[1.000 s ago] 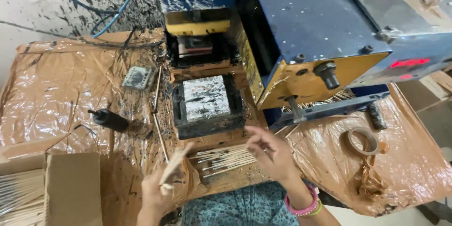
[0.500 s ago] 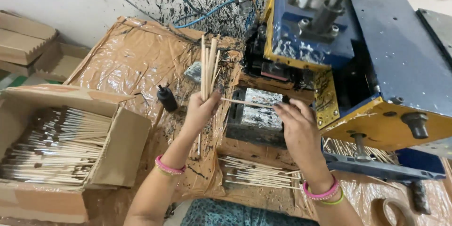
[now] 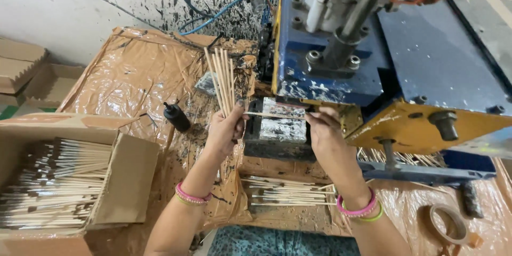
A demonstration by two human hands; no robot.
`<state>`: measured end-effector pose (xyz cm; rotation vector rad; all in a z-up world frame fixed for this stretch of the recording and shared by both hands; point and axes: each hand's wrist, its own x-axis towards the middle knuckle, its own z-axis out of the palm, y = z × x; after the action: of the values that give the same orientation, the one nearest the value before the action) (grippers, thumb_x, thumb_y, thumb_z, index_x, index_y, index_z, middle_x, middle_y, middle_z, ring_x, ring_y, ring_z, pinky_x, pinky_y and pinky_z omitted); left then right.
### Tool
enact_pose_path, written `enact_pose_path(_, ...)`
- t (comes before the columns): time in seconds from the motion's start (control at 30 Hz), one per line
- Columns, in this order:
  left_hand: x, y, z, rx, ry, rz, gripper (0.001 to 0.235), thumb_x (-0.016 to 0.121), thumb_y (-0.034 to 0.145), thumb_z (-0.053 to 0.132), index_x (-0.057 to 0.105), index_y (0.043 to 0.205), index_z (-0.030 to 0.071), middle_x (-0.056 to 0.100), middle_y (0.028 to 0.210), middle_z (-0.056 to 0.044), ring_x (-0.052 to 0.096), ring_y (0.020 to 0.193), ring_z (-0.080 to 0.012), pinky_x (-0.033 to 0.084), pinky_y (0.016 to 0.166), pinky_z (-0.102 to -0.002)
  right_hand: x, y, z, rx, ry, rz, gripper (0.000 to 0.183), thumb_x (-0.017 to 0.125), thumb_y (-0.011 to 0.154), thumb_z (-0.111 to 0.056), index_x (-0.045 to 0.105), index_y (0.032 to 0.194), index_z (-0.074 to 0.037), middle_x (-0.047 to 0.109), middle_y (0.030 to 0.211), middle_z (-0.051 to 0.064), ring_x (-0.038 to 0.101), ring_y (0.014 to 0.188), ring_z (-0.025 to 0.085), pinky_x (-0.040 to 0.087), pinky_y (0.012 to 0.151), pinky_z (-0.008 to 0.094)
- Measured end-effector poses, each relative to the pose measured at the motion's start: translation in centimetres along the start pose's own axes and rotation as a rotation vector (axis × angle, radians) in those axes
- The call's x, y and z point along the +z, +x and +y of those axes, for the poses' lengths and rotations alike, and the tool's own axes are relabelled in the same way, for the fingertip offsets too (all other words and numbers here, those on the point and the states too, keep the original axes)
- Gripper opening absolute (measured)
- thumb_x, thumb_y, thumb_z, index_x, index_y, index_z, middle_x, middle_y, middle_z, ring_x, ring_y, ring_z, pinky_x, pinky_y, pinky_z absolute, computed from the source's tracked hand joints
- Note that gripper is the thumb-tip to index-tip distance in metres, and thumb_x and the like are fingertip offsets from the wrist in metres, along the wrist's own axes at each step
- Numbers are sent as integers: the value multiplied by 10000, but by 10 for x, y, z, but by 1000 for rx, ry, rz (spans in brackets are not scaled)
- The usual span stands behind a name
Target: Feeding raw wooden sticks into an automated incense-making machine.
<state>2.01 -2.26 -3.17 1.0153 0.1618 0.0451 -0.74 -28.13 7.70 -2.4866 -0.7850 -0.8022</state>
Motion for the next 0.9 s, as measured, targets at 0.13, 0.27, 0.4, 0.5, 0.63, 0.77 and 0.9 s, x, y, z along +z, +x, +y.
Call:
enact_pose_path(0.13, -3, -57, 15, 145, 117, 47, 307, 497, 1060, 237, 699, 1151, 25, 645, 739, -21, 536, 555, -44, 426, 451, -152, -12, -47, 21, 12, 37, 87, 186, 642, 943, -25, 765, 1082, -24, 764, 1096, 117, 696, 876, 169, 531, 686, 254)
enact_pose_path(0.27, -69, -110, -26, 322, 329, 305, 195, 480, 1072, 169, 641, 1085, 60, 593, 705, -32, 466, 494, -57, 345, 381, -171, -40, -113, 64, 260, 13, 394, 187, 652, 967, 9, 740, 1123, -44, 753, 984, 116, 640, 700, 154, 462, 612, 229)
enact_pose_path(0.4, -84, -136, -58, 551, 380, 113, 192, 520, 1058, 112, 583, 882, 66, 609, 665, -11, 487, 469, -38, 348, 377, -167, -67, -98, 31, 182, -511, 327, 362, 710, 797, -64, 643, 1152, -42, 726, 1003, 163, 677, 816, 272, 550, 712, 355)
enact_pose_path(0.5, 12, -153, -27, 325, 743, -164, 127, 582, 917, 53, 648, 1026, 62, 720, 806, -27, 725, 638, -111, 598, 504, -208, -18, -129, 9, 648, 696, -86, 404, 701, 891, -81, 655, 1293, -64, 755, 771, 7, 604, 470, 74, 443, 413, 233)
enact_pose_path(0.63, 20, -140, -13, 199, 713, -399, 265, 579, 873, -4, 697, 1106, 38, 772, 803, -30, 740, 643, -111, 598, 540, -211, -5, -115, 9, 413, 1018, -221, 266, 699, 903, -36, 697, 1169, -21, 700, 735, 10, 593, 571, 41, 471, 486, 198)
enact_pose_path(0.77, -19, -108, 28, 167, 689, -506, 169, 545, 915, 12, 710, 951, 17, 745, 756, -51, 665, 590, -82, 533, 490, -214, -7, -71, 25, 160, 1041, -135, 148, 669, 946, -10, 731, 1070, -63, 710, 878, 41, 662, 752, 68, 551, 627, 208)
enact_pose_path(0.9, -38, -50, 32, 162, 413, -205, 266, 558, 1013, 139, 643, 778, 47, 587, 584, 5, 485, 452, -53, 381, 391, -192, -2, -12, 9, -223, 324, 0, 193, 675, 921, -45, 737, 1087, -121, 763, 1054, 32, 698, 1002, 164, 562, 876, 322)
